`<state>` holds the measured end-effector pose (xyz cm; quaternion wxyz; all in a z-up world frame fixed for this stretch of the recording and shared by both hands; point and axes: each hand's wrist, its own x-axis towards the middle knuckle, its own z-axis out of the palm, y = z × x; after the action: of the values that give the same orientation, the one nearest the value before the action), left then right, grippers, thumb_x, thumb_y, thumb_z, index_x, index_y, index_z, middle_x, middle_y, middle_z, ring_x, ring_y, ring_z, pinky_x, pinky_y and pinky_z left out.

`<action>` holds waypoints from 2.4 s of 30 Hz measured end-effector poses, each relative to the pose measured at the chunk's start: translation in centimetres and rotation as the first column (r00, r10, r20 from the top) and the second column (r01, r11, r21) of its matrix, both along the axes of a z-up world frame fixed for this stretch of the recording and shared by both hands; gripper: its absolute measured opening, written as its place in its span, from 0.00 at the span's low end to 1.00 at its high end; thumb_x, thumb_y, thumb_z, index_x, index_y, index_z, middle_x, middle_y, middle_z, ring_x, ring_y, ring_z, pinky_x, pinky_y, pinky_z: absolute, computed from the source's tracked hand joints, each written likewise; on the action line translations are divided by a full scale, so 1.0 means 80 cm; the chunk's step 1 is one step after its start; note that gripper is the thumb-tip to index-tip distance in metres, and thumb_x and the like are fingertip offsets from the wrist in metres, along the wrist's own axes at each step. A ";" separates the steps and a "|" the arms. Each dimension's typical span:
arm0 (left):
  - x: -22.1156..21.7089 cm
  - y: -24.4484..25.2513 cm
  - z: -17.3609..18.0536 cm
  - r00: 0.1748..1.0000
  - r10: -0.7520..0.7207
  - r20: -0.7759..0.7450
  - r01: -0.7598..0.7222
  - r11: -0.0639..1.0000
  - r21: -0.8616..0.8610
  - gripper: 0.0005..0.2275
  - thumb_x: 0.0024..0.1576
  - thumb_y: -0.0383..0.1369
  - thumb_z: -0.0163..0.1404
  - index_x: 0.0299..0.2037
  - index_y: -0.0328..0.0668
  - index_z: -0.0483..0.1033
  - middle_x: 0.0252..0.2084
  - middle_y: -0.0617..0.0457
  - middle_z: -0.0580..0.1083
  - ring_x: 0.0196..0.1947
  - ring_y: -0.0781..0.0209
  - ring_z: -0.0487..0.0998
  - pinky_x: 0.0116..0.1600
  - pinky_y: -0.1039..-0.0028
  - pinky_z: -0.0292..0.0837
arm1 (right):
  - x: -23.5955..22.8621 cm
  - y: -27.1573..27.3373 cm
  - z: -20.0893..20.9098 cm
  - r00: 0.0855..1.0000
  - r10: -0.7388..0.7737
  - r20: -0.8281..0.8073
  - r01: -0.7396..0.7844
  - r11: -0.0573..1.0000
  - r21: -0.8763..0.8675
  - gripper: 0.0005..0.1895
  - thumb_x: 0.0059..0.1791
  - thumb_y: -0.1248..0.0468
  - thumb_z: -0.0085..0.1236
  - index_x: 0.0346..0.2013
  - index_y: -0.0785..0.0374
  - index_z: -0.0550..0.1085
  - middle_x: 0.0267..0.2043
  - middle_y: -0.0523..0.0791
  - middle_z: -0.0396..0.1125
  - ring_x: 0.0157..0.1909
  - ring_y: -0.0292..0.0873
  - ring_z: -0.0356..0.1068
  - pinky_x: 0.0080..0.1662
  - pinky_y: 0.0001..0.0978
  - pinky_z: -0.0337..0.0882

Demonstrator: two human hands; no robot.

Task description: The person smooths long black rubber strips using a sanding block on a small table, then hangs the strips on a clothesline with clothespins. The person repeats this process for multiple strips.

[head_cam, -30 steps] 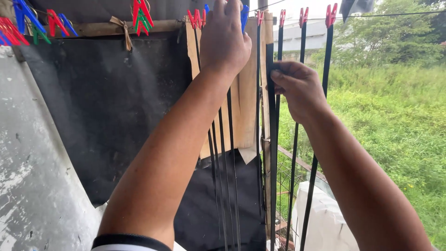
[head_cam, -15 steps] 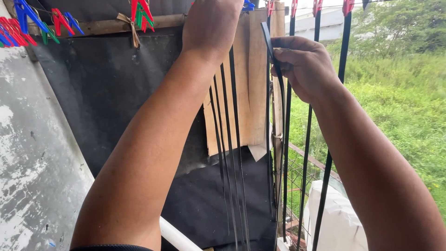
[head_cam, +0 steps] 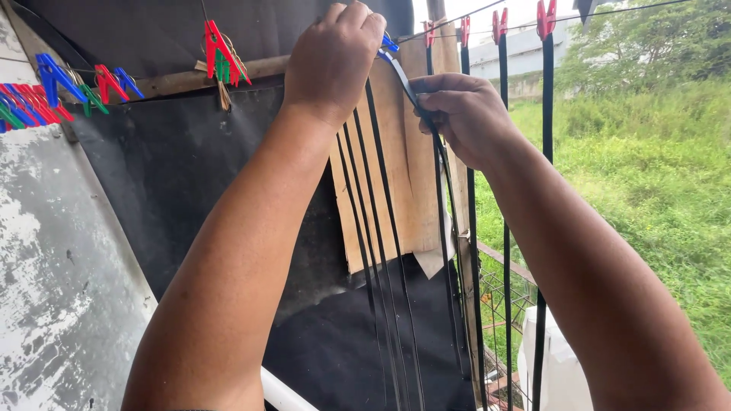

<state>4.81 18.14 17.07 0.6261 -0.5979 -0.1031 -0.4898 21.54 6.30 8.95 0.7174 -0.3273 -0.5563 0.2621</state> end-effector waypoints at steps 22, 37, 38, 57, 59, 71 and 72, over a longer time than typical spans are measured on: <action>-0.007 -0.017 -0.009 0.983 -0.130 -0.133 0.126 0.991 -0.036 0.13 0.55 0.25 0.64 0.49 0.40 0.80 0.53 0.45 0.77 0.53 0.48 0.79 0.52 0.62 0.82 | -0.005 0.001 0.000 1.000 -0.005 0.002 0.005 1.000 -0.001 0.16 0.50 0.75 0.48 0.50 0.71 0.78 0.35 0.52 0.69 0.31 0.41 0.69 0.35 0.25 0.74; 0.004 -0.016 -0.008 0.802 -0.350 0.485 0.579 0.655 -0.485 0.10 0.60 0.42 0.45 0.39 0.47 0.74 0.36 0.49 0.79 0.35 0.37 0.79 0.38 0.49 0.71 | 0.002 0.018 -0.091 0.905 0.425 0.000 -0.425 0.905 0.026 0.21 0.56 0.61 0.37 0.51 0.73 0.75 0.36 0.52 0.72 0.36 0.45 0.71 0.39 0.34 0.71; 0.004 -0.016 -0.008 0.803 -0.355 0.479 0.581 0.645 -0.496 0.10 0.59 0.42 0.47 0.34 0.48 0.74 0.31 0.51 0.79 0.31 0.40 0.79 0.35 0.51 0.71 | 0.000 0.018 -0.098 0.904 0.428 0.000 -0.428 0.904 -0.005 0.23 0.56 0.57 0.37 0.52 0.71 0.75 0.36 0.52 0.72 0.37 0.46 0.70 0.40 0.35 0.69; -0.042 -0.002 -0.066 0.786 -0.476 0.396 0.617 0.652 -0.441 0.13 0.64 0.35 0.47 0.26 0.46 0.64 0.20 0.56 0.66 0.21 0.56 0.67 0.29 0.61 0.60 | 0.012 0.035 -0.230 0.881 0.465 -0.085 -0.472 0.876 -0.098 0.40 0.55 0.38 0.31 0.55 0.72 0.74 0.36 0.58 0.74 0.39 0.56 0.76 0.45 0.40 0.67; -0.049 -0.012 -0.071 0.781 -0.490 0.388 0.624 0.640 -0.448 0.13 0.65 0.34 0.47 0.26 0.45 0.64 0.21 0.55 0.66 0.22 0.56 0.66 0.30 0.62 0.59 | 0.016 0.037 -0.239 0.885 0.458 -0.084 -0.465 0.878 -0.112 0.40 0.56 0.38 0.31 0.55 0.72 0.74 0.36 0.59 0.74 0.40 0.56 0.76 0.46 0.40 0.66; -0.097 -0.064 -0.134 0.761 -0.541 0.359 0.646 0.575 -0.502 0.14 0.72 0.32 0.44 0.32 0.41 0.61 0.25 0.53 0.62 0.25 0.59 0.62 0.34 0.63 0.56 | 0.014 0.021 -0.276 0.890 0.449 -0.080 -0.454 0.860 -0.233 0.43 0.54 0.37 0.30 0.55 0.74 0.74 0.38 0.56 0.73 0.40 0.52 0.73 0.47 0.39 0.66; -0.094 -0.073 -0.146 0.761 -0.542 0.357 0.645 0.569 -0.511 0.14 0.72 0.32 0.44 0.32 0.41 0.60 0.25 0.53 0.61 0.26 0.59 0.62 0.34 0.64 0.56 | 0.011 0.012 -0.275 0.903 0.425 -0.067 -0.426 0.861 -0.277 0.43 0.53 0.38 0.31 0.54 0.75 0.74 0.38 0.55 0.72 0.39 0.49 0.70 0.47 0.39 0.68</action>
<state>-2.73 12.27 5.42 0.1876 -0.7231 -0.0970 -0.6576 22.44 7.29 -13.01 0.5879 -0.2959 -0.5699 0.4920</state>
